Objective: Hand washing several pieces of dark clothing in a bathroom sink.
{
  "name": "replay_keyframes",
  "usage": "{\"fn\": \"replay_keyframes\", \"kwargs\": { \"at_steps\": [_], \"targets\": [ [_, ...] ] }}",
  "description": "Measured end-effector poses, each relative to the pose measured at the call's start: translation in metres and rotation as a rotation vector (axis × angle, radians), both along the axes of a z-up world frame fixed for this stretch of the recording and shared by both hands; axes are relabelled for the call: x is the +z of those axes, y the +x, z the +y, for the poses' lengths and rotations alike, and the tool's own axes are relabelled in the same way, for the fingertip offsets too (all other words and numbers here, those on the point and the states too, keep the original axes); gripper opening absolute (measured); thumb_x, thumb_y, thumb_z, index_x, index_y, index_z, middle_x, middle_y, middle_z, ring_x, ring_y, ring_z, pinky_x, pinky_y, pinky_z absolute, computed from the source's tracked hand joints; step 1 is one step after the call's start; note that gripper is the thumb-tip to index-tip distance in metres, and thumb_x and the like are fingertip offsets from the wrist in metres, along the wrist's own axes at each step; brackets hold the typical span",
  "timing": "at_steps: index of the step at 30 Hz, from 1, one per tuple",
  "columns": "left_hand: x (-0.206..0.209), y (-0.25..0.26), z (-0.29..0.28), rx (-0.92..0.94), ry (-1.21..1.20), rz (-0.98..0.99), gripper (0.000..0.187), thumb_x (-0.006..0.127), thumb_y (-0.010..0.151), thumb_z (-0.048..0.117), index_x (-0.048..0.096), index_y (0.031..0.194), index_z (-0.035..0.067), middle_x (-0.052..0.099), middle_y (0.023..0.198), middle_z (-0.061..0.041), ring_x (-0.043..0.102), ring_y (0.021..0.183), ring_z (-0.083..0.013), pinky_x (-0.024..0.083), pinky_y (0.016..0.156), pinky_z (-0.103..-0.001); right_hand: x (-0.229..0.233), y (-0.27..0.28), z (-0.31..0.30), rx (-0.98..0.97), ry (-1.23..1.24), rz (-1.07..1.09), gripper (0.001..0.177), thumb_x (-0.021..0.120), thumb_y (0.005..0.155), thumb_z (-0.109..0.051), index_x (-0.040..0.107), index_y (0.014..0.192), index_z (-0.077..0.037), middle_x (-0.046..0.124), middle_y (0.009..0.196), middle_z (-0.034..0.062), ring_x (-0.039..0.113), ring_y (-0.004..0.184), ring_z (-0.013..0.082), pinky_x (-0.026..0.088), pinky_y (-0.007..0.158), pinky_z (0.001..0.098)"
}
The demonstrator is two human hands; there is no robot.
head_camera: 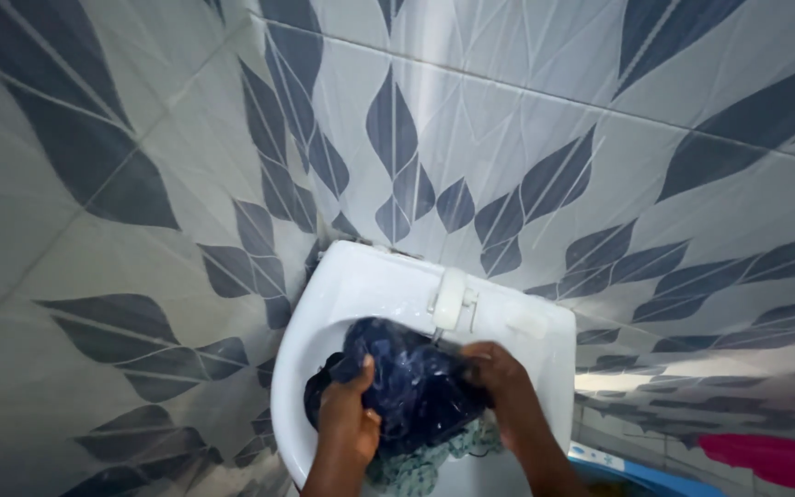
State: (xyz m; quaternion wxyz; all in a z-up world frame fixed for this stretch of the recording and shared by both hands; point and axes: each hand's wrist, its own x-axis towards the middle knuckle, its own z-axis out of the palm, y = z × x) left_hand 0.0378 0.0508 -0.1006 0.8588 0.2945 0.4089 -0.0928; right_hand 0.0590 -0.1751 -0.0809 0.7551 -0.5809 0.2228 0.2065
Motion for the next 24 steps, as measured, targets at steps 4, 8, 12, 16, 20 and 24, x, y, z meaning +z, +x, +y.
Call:
{"fn": "replay_keyframes", "kwargs": {
  "at_steps": [4, 8, 12, 16, 20, 24],
  "targets": [
    [-0.09, 0.017, -0.01, -0.21, -0.128, 0.139, 0.057, 0.058, 0.09, 0.049, 0.071, 0.124, 0.005, 0.076, 0.109, -0.012, 0.07, 0.097, -0.0297, 0.058, 0.085, -0.043, -0.038, -0.003, 0.052, -0.01, -0.059, -0.151, 0.037, 0.07, 0.087, -0.013, 0.067, 0.122, -0.003, 0.071, 0.1, 0.0105, 0.066, 0.087, 0.021, 0.055, 0.078, 0.0341],
    [-0.085, 0.005, -0.035, -0.297, -0.085, 0.227, 0.059, 0.052, 0.094, 0.052, 0.07, 0.129, 0.008, 0.075, 0.108, -0.011, 0.067, 0.099, -0.0294, 0.056, 0.087, -0.043, -0.04, -0.012, 0.087, 0.378, -0.6, -0.25, 0.026, 0.067, 0.088, -0.023, 0.07, 0.108, -0.007, 0.071, 0.097, 0.0131, 0.068, 0.088, 0.0267, 0.054, 0.08, 0.0385],
    [-0.072, 0.014, -0.04, -0.125, 0.014, 0.244, 0.042, 0.057, 0.097, 0.031, 0.067, 0.132, 0.011, 0.074, 0.109, -0.01, 0.068, 0.104, -0.0309, 0.055, 0.093, -0.047, -0.019, 0.013, 0.108, 0.762, -1.14, -0.358, 0.024, 0.064, 0.089, -0.032, 0.073, 0.093, -0.01, 0.071, 0.095, 0.0157, 0.069, 0.089, 0.0322, 0.054, 0.081, 0.0428],
    [-0.09, 0.006, -0.026, -0.051, -0.01, 0.21, 0.042, 0.057, 0.096, 0.03, 0.067, 0.13, 0.009, 0.073, 0.112, -0.012, 0.068, 0.105, -0.0321, 0.054, 0.096, -0.048, -0.051, 0.01, 0.108, 0.711, -1.063, -0.49, 0.022, 0.064, 0.089, -0.029, 0.072, 0.095, -0.009, 0.071, 0.095, 0.0164, 0.069, 0.087, 0.0333, 0.054, 0.079, 0.0435],
    [-0.105, 0.014, -0.029, -0.012, -0.063, 0.14, 0.042, 0.056, 0.094, 0.028, 0.067, 0.128, 0.006, 0.072, 0.117, -0.015, 0.068, 0.107, -0.0335, 0.053, 0.099, -0.049, -0.057, 0.011, 0.093, 0.527, -0.938, -0.787, 0.018, 0.062, 0.09, -0.021, 0.07, 0.098, -0.007, 0.071, 0.096, 0.0179, 0.068, 0.084, 0.0356, 0.053, 0.075, 0.0451],
    [-0.105, 0.012, -0.017, -0.031, -0.113, 0.125, 0.044, 0.049, 0.097, 0.028, 0.066, 0.13, 0.005, 0.069, 0.125, -0.016, 0.065, 0.113, -0.0341, 0.052, 0.101, -0.046, -0.049, 0.013, 0.102, 0.526, -0.857, -0.908, 0.016, 0.062, 0.09, -0.018, 0.068, 0.098, -0.006, 0.07, 0.093, 0.0197, 0.067, 0.083, 0.0375, 0.052, 0.072, 0.0465]
  ]
}}
